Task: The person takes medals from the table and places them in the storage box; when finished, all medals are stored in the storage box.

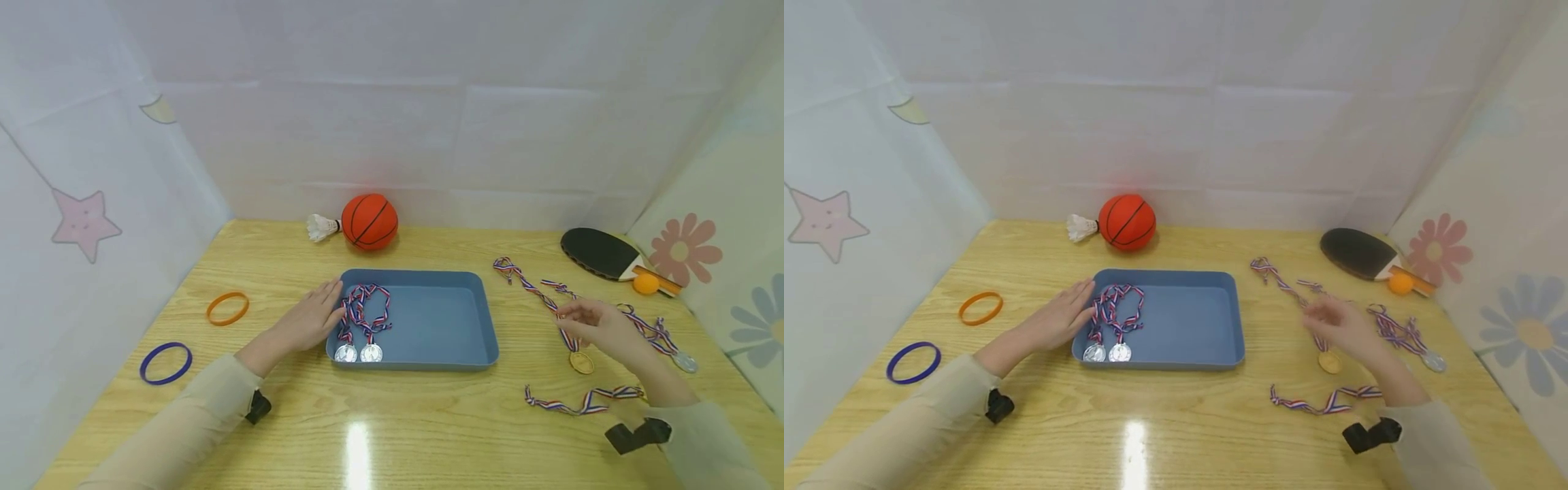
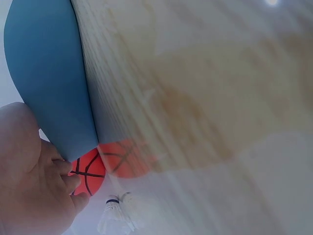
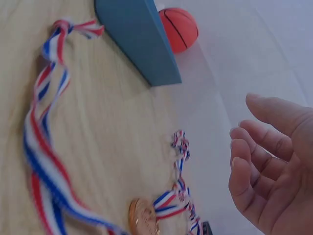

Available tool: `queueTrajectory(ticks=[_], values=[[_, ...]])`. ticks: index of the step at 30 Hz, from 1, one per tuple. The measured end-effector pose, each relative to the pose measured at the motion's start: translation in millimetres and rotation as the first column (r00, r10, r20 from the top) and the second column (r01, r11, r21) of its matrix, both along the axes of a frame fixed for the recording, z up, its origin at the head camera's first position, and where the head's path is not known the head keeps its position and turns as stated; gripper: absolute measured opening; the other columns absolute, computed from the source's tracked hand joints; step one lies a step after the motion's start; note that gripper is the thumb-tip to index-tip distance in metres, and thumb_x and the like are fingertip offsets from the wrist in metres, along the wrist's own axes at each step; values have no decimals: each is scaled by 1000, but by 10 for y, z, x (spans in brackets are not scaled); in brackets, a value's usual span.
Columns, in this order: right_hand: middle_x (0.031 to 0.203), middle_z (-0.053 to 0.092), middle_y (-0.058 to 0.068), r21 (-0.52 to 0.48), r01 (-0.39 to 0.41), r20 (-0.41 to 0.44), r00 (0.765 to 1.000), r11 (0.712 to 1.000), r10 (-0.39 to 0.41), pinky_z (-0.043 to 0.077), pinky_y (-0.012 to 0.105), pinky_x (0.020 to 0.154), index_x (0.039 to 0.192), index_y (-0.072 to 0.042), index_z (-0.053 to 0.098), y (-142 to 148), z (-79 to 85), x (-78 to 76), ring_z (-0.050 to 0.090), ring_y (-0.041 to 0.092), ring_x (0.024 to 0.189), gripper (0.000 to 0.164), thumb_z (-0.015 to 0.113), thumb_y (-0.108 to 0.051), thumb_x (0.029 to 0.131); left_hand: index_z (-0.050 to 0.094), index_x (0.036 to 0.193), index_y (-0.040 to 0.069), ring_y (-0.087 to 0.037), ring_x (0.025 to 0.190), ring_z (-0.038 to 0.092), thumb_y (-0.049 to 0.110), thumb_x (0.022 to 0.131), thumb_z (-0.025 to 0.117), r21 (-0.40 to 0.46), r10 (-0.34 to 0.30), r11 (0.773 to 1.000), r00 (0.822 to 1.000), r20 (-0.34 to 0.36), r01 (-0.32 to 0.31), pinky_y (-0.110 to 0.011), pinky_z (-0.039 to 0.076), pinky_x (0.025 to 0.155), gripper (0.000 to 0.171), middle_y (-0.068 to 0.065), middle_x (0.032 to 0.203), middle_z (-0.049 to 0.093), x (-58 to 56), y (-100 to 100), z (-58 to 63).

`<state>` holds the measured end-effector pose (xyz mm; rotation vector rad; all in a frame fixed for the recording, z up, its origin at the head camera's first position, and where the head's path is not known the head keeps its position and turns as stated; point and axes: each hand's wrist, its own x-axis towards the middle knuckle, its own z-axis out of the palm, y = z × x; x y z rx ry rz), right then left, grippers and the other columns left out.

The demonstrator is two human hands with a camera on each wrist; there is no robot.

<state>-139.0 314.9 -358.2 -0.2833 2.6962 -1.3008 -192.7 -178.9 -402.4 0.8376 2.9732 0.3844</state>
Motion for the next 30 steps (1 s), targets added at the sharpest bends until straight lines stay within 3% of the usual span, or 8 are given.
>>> queueTrajectory(ticks=[9, 13, 16, 21, 25, 30], values=[[93, 58, 11, 114, 17, 51, 998, 993, -23, 51, 33, 56, 108, 4, 58, 384, -323, 146, 57, 21, 71, 34, 61, -24, 90, 21, 141, -11, -42, 132, 18, 27, 100, 34, -1, 2, 1000, 1000, -14, -2, -52, 18, 106, 57, -27, 146, 20, -8, 14, -6], [90, 58, 7, 183, 15, 41, 999, 983, -23, 50, 31, 56, 105, 1, 60, 464, -457, 155, 56, 20, 75, 33, 64, -27, 88, 21, 141, -11, -42, 132, 18, 26, 100, 35, 0, 6, 1000, 1000, -11, -6, -52, 18, 106, 57, -27, 145, 20, -7, 17, -4], [87, 58, 4, 234, -6, -11, 1000, 972, 9, 48, 29, 56, 102, -2, 62, 493, -529, 153, 56, 18, 74, 30, 68, -26, 85, 20, 141, -10, -41, 133, 17, 27, 100, 35, -6, 9, 1000, 1000, -1, -9, -52, 17, 107, 57, -26, 146, 19, -8, 19, -1], [83, 54, 1, 299, -54, -84, 993, 953, 83, 46, 28, 56, 97, -7, 62, 460, -540, 161, 54, 13, 70, 26, 73, -24, 80, 20, 142, -10, -40, 134, 15, 27, 100, 35, -8, 12, 1000, 1000, 9, -12, -52, 16, 107, 57, -25, 147, 18, -9, 22, 1], [82, 50, 2, 277, -99, -48, 992, 956, 117, 41, 27, 54, 94, -6, 57, 434, -529, 147, 47, 12, 68, 26, 73, -21, 80, 20, 141, -10, -40, 134, 15, 26, 100, 35, -8, 7, 1000, 1000, 4, -7, -52, 16, 107, 57, -26, 146, 18, -8, 16, -4], [79, 50, 1, 270, -99, -44, 992, 958, 115, 40, 26, 53, 91, -8, 52, 441, -547, 127, 47, 10, 64, 27, 73, -21, 79, 20, 141, -11, -40, 134, 15, 27, 100, 35, -9, 3, 1000, 1000, -4, -3, -52, 17, 107, 57, -26, 146, 19, -12, 8, -7]])
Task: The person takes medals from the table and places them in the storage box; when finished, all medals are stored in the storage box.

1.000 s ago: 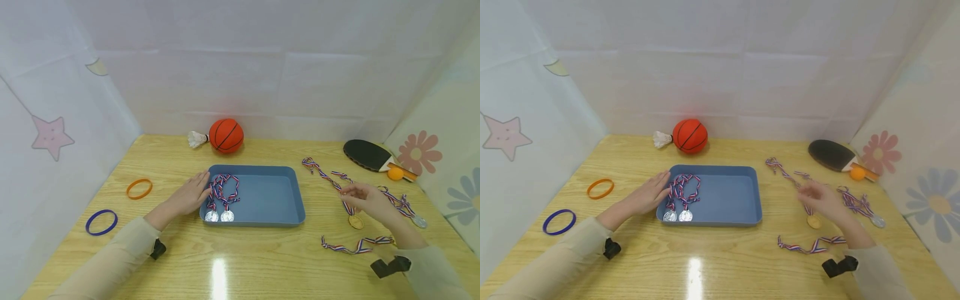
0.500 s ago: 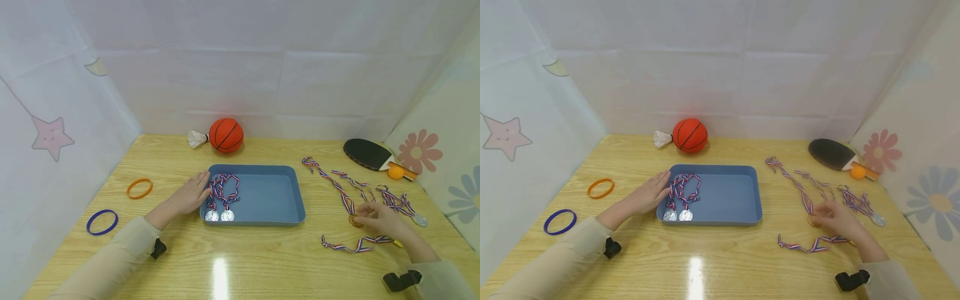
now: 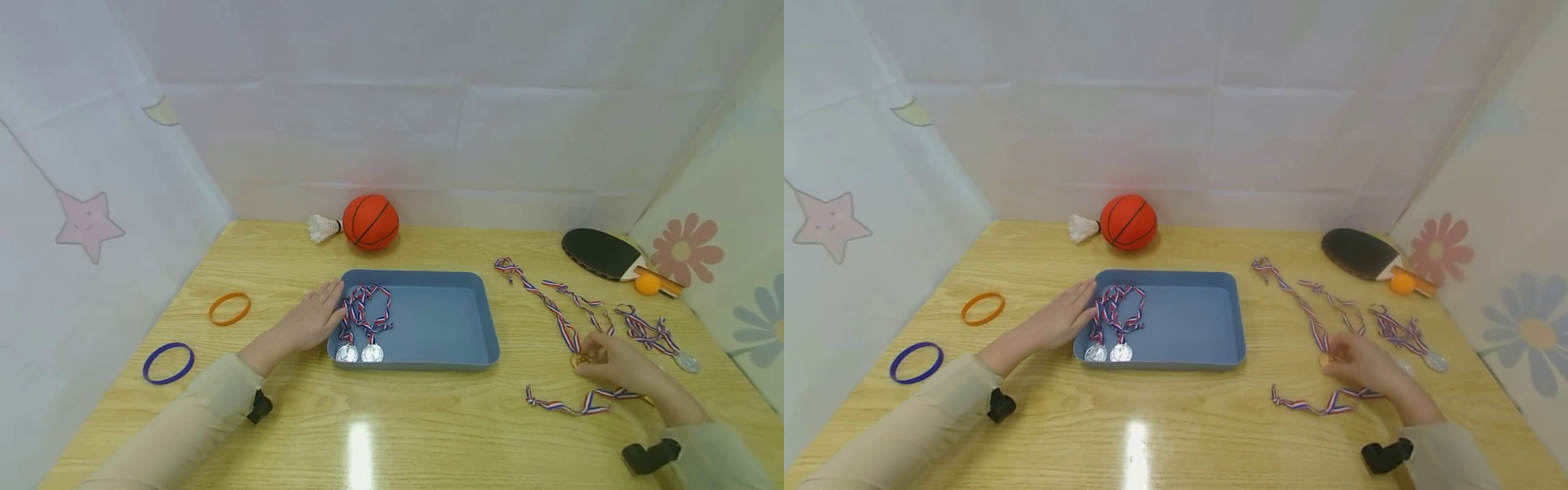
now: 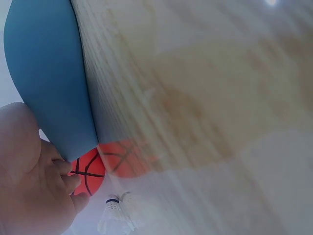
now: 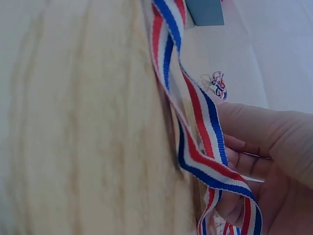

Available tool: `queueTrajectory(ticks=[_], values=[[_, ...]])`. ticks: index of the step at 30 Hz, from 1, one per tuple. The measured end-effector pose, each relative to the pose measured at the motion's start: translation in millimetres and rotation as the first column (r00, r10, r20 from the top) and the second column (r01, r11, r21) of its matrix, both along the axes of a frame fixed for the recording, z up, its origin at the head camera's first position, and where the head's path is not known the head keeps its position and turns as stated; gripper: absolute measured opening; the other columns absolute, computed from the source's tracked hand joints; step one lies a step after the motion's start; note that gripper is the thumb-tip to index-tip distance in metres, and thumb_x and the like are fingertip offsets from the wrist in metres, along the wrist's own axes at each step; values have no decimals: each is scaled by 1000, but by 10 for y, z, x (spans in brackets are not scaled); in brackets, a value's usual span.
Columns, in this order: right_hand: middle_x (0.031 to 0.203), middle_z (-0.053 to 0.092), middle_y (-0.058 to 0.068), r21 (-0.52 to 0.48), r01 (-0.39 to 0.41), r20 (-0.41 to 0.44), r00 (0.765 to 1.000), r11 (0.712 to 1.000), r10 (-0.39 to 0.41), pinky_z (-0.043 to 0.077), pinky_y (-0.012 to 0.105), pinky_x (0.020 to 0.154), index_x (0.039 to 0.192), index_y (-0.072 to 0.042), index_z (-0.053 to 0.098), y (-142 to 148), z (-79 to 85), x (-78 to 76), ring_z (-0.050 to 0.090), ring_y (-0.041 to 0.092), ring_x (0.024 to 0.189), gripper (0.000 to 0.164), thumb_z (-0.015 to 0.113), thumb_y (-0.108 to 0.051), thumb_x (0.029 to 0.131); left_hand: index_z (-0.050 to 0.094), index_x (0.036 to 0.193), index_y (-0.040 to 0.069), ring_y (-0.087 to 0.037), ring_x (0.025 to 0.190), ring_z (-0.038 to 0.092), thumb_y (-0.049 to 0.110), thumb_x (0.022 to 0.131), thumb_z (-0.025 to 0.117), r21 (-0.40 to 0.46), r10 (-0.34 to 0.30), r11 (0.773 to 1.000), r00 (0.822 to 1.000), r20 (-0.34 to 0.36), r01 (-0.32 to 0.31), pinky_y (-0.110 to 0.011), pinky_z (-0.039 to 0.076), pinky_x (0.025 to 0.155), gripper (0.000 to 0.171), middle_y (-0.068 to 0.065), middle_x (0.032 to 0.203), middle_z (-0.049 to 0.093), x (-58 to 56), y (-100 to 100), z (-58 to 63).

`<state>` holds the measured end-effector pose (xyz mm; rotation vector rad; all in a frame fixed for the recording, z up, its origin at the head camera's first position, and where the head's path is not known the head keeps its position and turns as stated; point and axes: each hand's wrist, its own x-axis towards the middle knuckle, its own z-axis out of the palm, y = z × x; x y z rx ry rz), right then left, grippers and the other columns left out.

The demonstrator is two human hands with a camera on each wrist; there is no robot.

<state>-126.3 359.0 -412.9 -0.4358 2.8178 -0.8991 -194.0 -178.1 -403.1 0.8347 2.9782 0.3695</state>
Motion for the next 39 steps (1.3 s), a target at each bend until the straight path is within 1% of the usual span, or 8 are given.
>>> queueTrajectory(ticks=[4, 9, 15, 18, 24, 29, 34, 39], values=[[80, 52, 1, -19, 25, -6, 1000, 1000, -25, 42, 26, 54, 89, -8, 53, 6, 5, -6, 49, 10, 68, 24, 72, -20, 81, 20, 141, -11, -40, 133, 16, 27, 100, 35, -2, 1, 1000, 1000, 2, -1, -52, 17, 106, 57, -26, 146, 19, -2, -3, -4], [82, 52, 8, -219, 96, 190, 980, 971, -54, 47, 27, 51, 93, 2, 52, 42, 35, -46, 51, 14, 63, 21, 65, -13, 86, 20, 142, -10, -40, 133, 16, 27, 100, 35, 3, 6, 1000, 1000, 9, -6, -52, 17, 106, 57, -26, 146, 19, -3, -2, -4], [95, 60, 8, -423, 199, 385, 923, 884, -24, 55, 36, 69, 115, 19, 47, 115, 149, -90, 64, 23, 76, 43, 53, -19, 95, 20, 142, -9, -41, 133, 17, 27, 100, 35, -3, 12, 1000, 1000, 12, -12, -51, 17, 107, 58, -25, 146, 19, -4, 2, -2], [98, 59, 4, -552, 205, 418, 907, 808, 55, 53, 36, 76, 118, 12, 51, 140, 213, -108, 65, 24, 82, 36, 45, -17, 99, 19, 142, -9, -40, 133, 17, 28, 100, 35, -6, 12, 1000, 1000, 10, -12, -51, 17, 107, 58, -25, 147, 19, -8, 2, -6], [91, 62, -3, -709, 178, 397, 900, 683, 178, 50, 25, 63, 104, -15, 68, 113, 286, -177, 58, 12, 69, 31, 38, -14, 101, 20, 142, -10, -40, 133, 16, 27, 100, 34, -7, 9, 1000, 1000, 4, -9, -51, 17, 107, 58, -26, 146, 19, -11, 0, -13], [86, 56, -10, -735, 205, 371, 920, 647, 130, 18, 35, 56, 101, -19, 71, 4, 378, -256, 30, 14, 56, 30, 41, -13, 100, 19, 142, -10, -40, 134, 16, 27, 100, 34, -3, 7, 1000, 1000, 3, -7, -51, 17, 107, 58, -26, 146, 19, -3, 0, -3], [85, 61, -7, -777, 159, 297, 946, 609, 132, 39, 22, 58, 97, -18, 71, -138, 512, -341, 50, 9, 67, 30, 42, -9, 99, 20, 142, -10, -40, 133, 17, 27, 100, 35, 0, 6, 1000, 1000, 4, -6, -51, 17, 107, 58, -26, 146, 19, -1, 0, 5], [93, 64, -5, -859, 104, 203, 968, 502, 147, 47, 19, 67, 94, -11, 72, -281, 677, -402, 55, 9, 76, 30, 44, -2, 97, 20, 142, -10, -40, 133, 17, 28, 100, 34, -7, 5, 1000, 1000, 4, -5, -51, 17, 107, 57, -25, 146, 19, -1, 1, 7]])
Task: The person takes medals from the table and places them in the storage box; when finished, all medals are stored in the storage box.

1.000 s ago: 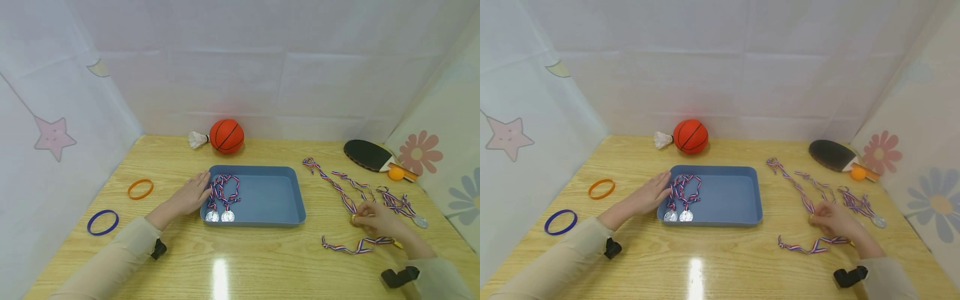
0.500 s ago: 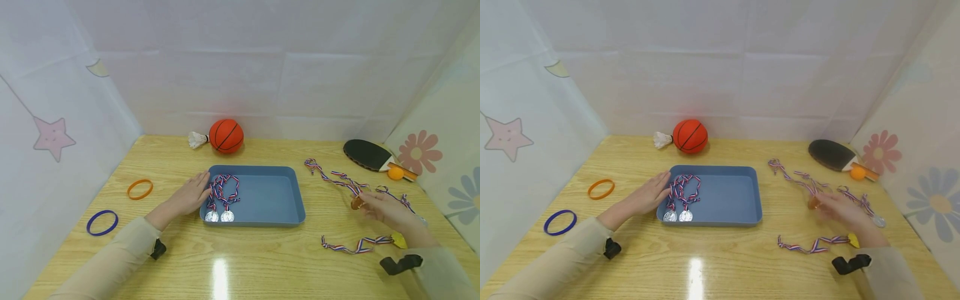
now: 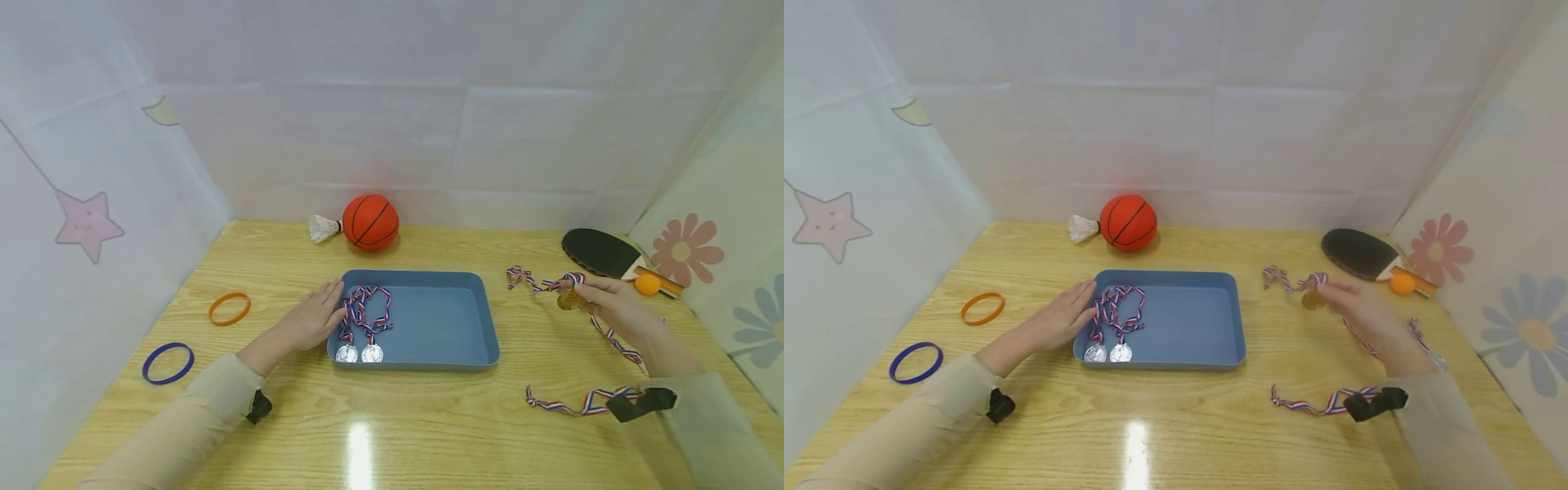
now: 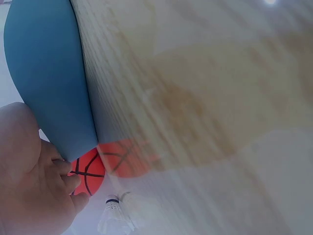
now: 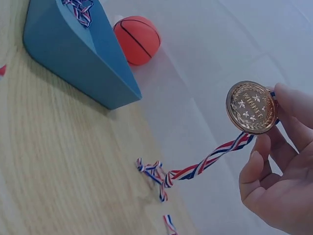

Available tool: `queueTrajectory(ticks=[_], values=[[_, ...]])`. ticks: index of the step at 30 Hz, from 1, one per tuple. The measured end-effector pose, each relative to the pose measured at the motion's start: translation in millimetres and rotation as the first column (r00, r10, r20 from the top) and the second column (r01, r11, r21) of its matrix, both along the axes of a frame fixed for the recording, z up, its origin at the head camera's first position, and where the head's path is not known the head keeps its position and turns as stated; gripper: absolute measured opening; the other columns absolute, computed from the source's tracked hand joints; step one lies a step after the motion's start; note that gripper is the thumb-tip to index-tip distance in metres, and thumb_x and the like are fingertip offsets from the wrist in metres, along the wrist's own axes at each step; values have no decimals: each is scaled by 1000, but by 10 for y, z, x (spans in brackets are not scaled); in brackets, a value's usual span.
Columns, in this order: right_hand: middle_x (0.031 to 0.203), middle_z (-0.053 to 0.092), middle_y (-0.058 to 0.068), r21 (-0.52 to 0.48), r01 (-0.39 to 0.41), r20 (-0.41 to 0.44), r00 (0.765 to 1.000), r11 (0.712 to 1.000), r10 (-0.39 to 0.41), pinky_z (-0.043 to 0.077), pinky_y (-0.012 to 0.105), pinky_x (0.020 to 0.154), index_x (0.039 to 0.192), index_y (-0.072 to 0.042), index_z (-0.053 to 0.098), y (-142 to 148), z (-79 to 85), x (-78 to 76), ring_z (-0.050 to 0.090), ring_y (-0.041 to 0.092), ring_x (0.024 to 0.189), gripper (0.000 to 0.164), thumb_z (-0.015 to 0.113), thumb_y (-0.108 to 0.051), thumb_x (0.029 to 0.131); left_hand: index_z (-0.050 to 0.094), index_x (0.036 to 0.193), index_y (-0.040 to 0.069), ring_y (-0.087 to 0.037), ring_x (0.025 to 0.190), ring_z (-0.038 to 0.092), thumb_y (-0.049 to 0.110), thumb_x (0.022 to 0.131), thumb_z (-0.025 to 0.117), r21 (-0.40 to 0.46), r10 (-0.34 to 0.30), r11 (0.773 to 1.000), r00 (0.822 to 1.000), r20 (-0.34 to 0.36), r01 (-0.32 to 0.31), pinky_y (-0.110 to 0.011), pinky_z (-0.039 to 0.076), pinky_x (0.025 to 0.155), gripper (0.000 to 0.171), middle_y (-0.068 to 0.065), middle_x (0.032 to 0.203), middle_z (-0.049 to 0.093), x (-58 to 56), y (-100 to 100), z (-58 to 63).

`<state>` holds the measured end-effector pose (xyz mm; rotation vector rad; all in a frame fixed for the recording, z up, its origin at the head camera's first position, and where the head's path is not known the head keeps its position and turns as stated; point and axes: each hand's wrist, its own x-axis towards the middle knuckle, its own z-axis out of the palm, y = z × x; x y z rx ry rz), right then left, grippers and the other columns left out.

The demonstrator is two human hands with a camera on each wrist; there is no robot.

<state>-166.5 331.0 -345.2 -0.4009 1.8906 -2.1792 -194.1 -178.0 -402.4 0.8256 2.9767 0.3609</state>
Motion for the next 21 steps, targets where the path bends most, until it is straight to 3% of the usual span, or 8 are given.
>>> queueTrajectory(ticks=[4, 7, 12, 21], values=[[97, 63, -5, -22, 60, -44, 997, 998, -61, 48, 18, 69, 94, -9, 73, -96, 152, -19, 55, 8, 83, 27, 48, 0, 94, 20, 142, -9, -40, 134, 16, 28, 100, 34, -1, 3, 1000, 1000, 8, -3, -51, 17, 107, 58, -25, 147, 19, 5, 3, 4], [105, 63, -5, 18, 90, -97, 991, 996, -88, 48, 17, 71, 96, -7, 73, -158, 260, -24, 54, 6, 94, 25, 49, 0, 94, 20, 142, -9, -40, 134, 16, 28, 100, 34, 4, 3, 1000, 1000, 13, -3, -51, 17, 107, 58, -25, 147, 19, 6, 8, 12], [105, 57, -5, 93, 146, -168, 977, 985, -129, 48, 16, 74, 93, -5, 72, -242, 402, 10, 54, 6, 91, 19, 53, -1, 92, 20, 142, -10, -40, 133, 16, 27, 100, 35, 6, 0, 1000, 1000, 12, 0, -51, 16, 107, 57, -25, 147, 18, 2, 10, 10], [115, 57, 1, 24, 57, -316, 948, 998, -47, 47, 20, 76, 99, 0, 70, -450, 659, 99, 49, 14, 104, 26, 47, 11, 91, 19, 142, -10, -40, 133, 16, 26, 100, 35, 7, 2, 1000, 1000, 14, -2, -51, 16, 107, 57, -26, 147, 18, 2, 5, 7]])
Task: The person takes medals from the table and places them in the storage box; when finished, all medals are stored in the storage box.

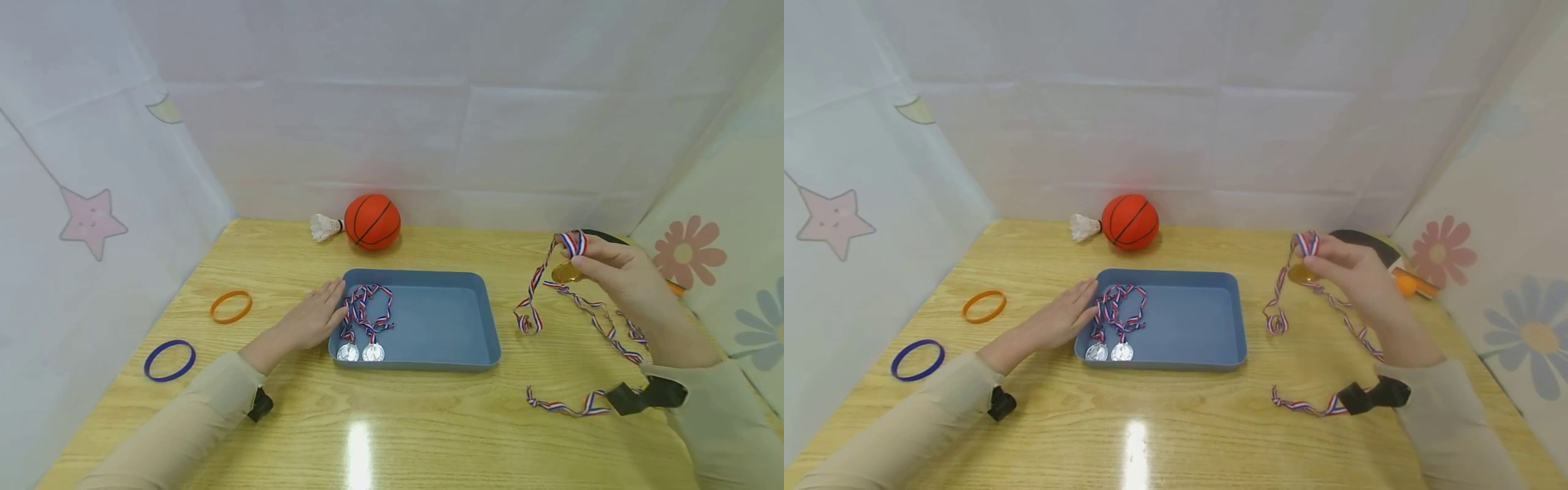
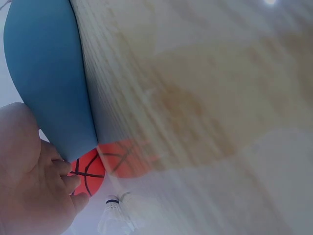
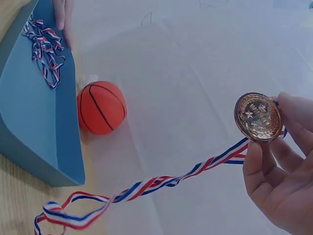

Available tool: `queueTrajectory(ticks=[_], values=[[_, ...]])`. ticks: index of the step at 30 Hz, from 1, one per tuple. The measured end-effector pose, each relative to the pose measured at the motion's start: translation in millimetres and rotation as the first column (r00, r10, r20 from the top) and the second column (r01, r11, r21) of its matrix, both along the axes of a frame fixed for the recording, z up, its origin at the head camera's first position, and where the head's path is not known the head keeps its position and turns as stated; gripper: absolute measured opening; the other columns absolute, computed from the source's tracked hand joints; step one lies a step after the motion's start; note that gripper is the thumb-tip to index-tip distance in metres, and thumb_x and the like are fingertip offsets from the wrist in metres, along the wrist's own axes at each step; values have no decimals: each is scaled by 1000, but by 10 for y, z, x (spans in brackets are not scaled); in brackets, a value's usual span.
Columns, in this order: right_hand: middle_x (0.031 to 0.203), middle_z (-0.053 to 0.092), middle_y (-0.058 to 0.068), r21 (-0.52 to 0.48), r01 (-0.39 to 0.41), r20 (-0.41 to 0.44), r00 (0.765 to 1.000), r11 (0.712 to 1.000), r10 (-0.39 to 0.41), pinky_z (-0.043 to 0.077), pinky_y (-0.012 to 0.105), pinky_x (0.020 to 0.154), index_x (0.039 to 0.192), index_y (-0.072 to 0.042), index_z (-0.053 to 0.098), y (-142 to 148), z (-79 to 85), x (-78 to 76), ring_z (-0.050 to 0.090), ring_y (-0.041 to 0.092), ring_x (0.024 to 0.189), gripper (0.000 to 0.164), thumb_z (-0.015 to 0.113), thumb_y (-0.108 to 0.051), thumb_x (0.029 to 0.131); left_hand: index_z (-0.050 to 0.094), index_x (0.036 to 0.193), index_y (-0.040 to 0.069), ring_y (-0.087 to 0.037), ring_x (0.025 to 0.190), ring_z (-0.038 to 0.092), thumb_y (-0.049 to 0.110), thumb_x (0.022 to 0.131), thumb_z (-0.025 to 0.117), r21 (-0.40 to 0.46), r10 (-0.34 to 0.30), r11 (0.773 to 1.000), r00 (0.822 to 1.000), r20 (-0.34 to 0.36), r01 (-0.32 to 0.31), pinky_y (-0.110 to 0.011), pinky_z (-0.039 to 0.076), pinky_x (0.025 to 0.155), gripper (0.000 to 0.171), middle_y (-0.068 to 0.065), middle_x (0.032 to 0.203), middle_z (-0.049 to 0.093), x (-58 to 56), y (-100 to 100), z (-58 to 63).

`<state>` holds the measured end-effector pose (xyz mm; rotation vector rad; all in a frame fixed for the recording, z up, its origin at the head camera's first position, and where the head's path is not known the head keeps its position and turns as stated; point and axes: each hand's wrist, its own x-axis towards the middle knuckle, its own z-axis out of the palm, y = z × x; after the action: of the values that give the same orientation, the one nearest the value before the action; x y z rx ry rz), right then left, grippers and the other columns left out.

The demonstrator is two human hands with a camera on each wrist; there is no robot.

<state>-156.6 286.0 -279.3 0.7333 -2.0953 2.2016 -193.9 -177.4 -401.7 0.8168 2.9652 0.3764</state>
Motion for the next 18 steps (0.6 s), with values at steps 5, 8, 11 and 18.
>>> queueTrajectory(ticks=[5, 8, 11, 18], values=[[121, 54, -1, 53, 43, -15, 999, 998, -42, 43, 18, 84, 96, -2, 71, -127, 169, 75, 43, 14, 114, 23, 52, 9, 90, 20, 142, -10, -40, 134, 14, 26, 100, 35, 0, 3, 1000, 1000, 9, -3, -51, 16, 107, 57, -26, 147, 18, 4, 0, 17], [125, 51, 0, 84, 42, -32, 999, 996, -39, 39, 17, 88, 95, 0, 70, -221, 277, 113, 39, 16, 119, 20, 53, 8, 89, 20, 142, -10, -39, 134, 14, 27, 100, 35, 0, 8, 1000, 1000, 16, -8, -51, 16, 107, 57, -25, 147, 17, 8, -1, 29], [123, 52, 4, 103, 6, -64, 998, 995, 1, 40, 19, 87, 97, 2, 69, -330, 392, 135, 41, 19, 116, 20, 52, 9, 89, 19, 142, -9, -39, 134, 13, 27, 101, 34, -1, 12, 1000, 1000, 19, -12, -51, 15, 107, 57, -24, 147, 16, 11, -5, 34], [121, 52, 11, 102, -38, -129, 990, 994, 51, 46, 21, 82, 97, 7, 68, -592, 656, 180, 43, 24, 113, 20, 52, 13, 87, 20, 142, -10, -39, 134, 14, 27, 100, 35, -9, 9, 1000, 1000, 15, -9, -51, 16, 107, 57, -25, 147, 19, 9, -10, 31]])
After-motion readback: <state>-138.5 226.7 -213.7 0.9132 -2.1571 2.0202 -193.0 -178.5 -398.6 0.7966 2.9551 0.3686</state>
